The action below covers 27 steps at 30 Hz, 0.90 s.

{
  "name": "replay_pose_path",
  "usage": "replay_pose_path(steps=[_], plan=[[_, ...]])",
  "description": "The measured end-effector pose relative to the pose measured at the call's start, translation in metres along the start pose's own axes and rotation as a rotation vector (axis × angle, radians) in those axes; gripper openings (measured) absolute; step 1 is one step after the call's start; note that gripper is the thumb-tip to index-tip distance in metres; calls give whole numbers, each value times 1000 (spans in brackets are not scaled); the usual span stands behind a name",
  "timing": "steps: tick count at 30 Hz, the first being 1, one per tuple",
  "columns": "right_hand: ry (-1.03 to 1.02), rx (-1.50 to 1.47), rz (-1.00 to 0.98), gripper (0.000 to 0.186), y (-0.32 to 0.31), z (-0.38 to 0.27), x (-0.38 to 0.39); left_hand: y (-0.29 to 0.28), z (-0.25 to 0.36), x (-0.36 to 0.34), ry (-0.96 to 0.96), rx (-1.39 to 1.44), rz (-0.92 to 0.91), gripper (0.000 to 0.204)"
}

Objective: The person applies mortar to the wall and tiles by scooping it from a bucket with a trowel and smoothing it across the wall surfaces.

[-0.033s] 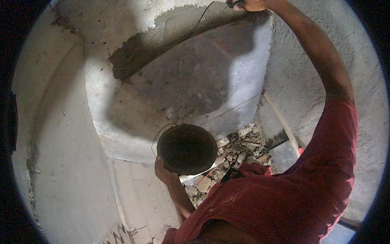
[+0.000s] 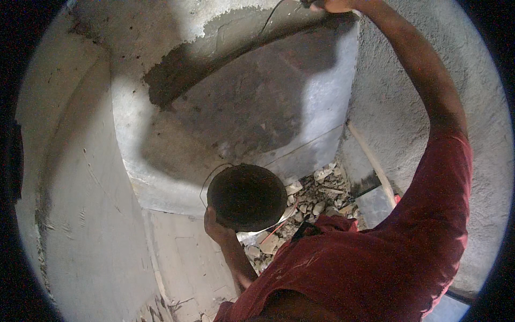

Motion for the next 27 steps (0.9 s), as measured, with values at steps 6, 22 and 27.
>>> replay_pose_path(steps=[6, 22, 27], plan=[[126, -7, 180, 30, -54, 45, 32, -3, 0, 2, 15, -23, 14, 34], [1, -49, 26, 30, 7, 3, 1, 22, -4, 4, 36, -28, -100, 32], [168, -39, -8, 27, -24, 39, 10, 14, -13, 4, -18, 44, -62, 32]])
Point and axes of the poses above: each hand's wrist, its own x-axis away from the middle knuckle, its own y-axis out of the palm, z = x × y, the point moved 10 cm from there along -x, towards the middle knuckle, and after that the axes turned 6 degrees about -x, right-handed, at the moved point
